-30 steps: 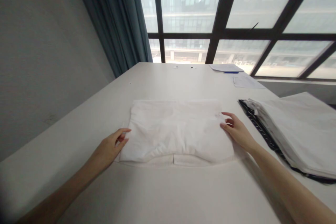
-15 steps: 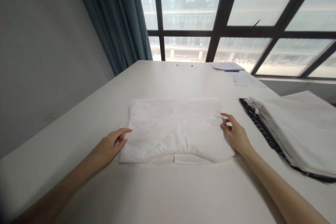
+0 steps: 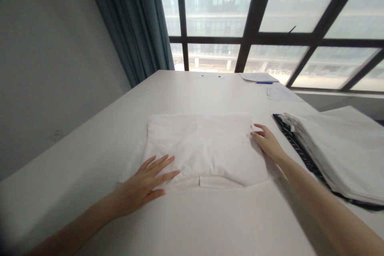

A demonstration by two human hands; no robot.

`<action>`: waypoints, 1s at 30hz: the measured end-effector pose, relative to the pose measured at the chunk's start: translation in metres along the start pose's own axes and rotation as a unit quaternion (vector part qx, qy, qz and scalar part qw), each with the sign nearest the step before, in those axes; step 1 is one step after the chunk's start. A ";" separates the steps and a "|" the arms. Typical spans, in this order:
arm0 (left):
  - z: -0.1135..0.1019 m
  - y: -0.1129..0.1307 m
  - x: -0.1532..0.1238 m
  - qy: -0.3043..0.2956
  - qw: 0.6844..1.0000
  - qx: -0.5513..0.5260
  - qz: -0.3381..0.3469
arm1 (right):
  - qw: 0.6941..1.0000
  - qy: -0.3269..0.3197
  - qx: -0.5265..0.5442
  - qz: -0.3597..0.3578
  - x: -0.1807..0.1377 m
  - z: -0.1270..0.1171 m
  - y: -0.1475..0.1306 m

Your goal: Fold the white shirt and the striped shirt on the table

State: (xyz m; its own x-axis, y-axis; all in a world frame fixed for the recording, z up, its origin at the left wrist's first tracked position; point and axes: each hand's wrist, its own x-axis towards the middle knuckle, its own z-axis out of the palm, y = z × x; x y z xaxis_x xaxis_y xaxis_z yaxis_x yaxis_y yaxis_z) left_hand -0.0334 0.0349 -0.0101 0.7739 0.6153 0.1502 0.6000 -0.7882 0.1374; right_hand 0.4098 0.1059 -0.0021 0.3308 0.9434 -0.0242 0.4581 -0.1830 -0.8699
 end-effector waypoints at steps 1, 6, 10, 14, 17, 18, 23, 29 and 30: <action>0.000 0.000 0.000 -0.015 1.000 -0.004 0.000 | 1.000 -0.001 0.014 0.010 0.005 0.001 -0.001; 0.000 -0.003 -0.002 -0.050 0.999 -0.011 -0.011 | 0.994 -0.008 0.082 0.073 0.029 0.009 -0.008; -0.002 -0.004 -0.002 -0.065 0.998 -0.011 -0.006 | 0.995 0.057 0.055 -0.065 0.041 0.015 -0.011; -0.003 -0.005 -0.001 -0.087 0.996 -0.021 -0.008 | 0.993 0.053 0.005 -0.107 0.050 0.017 -0.003; -0.002 -0.006 -0.002 -0.090 0.995 -0.032 -0.009 | 0.990 0.040 -0.093 -0.093 0.059 0.015 0.007; -0.002 -0.006 -0.002 -0.091 0.995 -0.035 -0.009 | 0.985 0.050 -0.129 -0.106 0.062 0.015 0.010; -0.003 -0.005 -0.003 -0.097 0.995 -0.031 -0.008 | 0.945 0.114 -0.253 -0.174 0.051 0.015 0.007; -0.002 -0.001 -0.001 -0.076 0.997 -0.020 -0.009 | 0.876 -0.038 -0.314 -0.365 -0.031 0.036 -0.019; -0.001 -0.002 -0.001 -0.073 0.997 -0.018 -0.008 | 0.858 -0.101 -0.315 -0.392 -0.046 0.041 -0.021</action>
State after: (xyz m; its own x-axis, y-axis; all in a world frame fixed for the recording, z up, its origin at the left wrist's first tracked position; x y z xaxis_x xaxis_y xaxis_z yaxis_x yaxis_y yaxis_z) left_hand -0.0352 0.0359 -0.0096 0.7866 0.6174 0.0042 0.6073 -0.7749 0.1751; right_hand 0.3507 0.0774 -0.0029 -0.4033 0.8626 0.3055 0.8514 0.4761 -0.2202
